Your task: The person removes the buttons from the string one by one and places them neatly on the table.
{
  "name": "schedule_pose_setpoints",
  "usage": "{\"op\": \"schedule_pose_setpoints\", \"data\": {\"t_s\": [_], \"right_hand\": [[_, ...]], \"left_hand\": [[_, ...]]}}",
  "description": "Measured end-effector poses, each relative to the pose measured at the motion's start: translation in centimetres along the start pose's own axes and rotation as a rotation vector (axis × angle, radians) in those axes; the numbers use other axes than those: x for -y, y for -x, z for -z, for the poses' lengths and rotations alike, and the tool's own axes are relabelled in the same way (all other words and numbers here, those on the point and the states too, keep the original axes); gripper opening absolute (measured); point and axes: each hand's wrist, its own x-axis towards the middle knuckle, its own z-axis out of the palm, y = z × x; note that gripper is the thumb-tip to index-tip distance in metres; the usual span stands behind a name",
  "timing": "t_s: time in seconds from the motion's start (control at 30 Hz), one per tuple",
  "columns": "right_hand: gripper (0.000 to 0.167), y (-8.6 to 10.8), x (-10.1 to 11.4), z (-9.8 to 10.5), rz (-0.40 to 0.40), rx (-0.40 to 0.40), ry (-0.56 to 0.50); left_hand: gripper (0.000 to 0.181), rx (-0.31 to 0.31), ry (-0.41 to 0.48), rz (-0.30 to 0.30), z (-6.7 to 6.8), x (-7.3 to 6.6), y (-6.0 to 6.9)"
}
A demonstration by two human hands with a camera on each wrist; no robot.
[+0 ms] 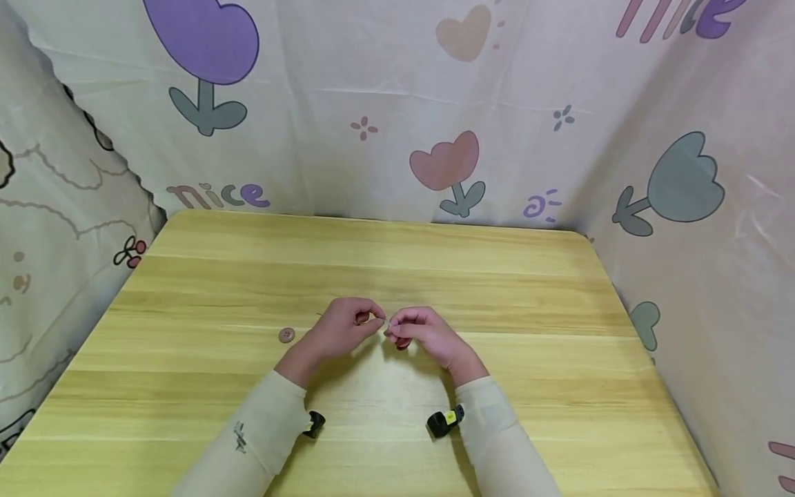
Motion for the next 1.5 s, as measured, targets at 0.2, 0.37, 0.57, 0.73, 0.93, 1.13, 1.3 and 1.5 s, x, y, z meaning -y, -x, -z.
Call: {"op": "schedule_pose_setpoints", "data": {"t_s": [0.2, 0.37, 0.57, 0.73, 0.93, 1.13, 1.3, 1.5], "right_hand": [[0.017, -0.1, 0.2, 0.0, -0.002, 0.01, -0.02], [0.016, -0.2, 0.2, 0.1, 0.005, 0.053, -0.024], [0.022, -0.4, 0.6, 0.1, 0.01, 0.139, 0.01], [0.02, -0.4, 0.6, 0.1, 0.02, 0.184, 0.001], [0.016, -0.4, 0.4, 0.2, 0.043, 0.181, 0.025], [0.031, -0.2, 0.3, 0.3, 0.036, 0.168, 0.061], [0.038, -0.3, 0.4, 0.2, -0.026, 0.125, 0.087], [0.045, -0.5, 0.8, -0.3, -0.044, 0.047, 0.127]], "left_hand": [[0.011, 0.001, -0.011, 0.03, 0.1, 0.0, 0.0], [0.01, -0.02, -0.005, 0.038, 0.3, -0.3, 0.1], [0.009, -0.04, -0.007, 0.031, 0.8, -0.5, 0.2], [0.007, -0.065, -0.009, 0.029, 1.2, -0.2, 0.2], [0.005, -0.116, -0.003, 0.047, 1.7, 0.1, 0.5], [0.004, -0.151, 0.012, 0.026, 2.3, 0.3, 0.7], [0.004, -0.165, 0.025, 0.013, 2.5, 0.5, 0.7], [0.004, -0.159, 0.016, -0.023, 2.4, 0.5, 0.8]]}}
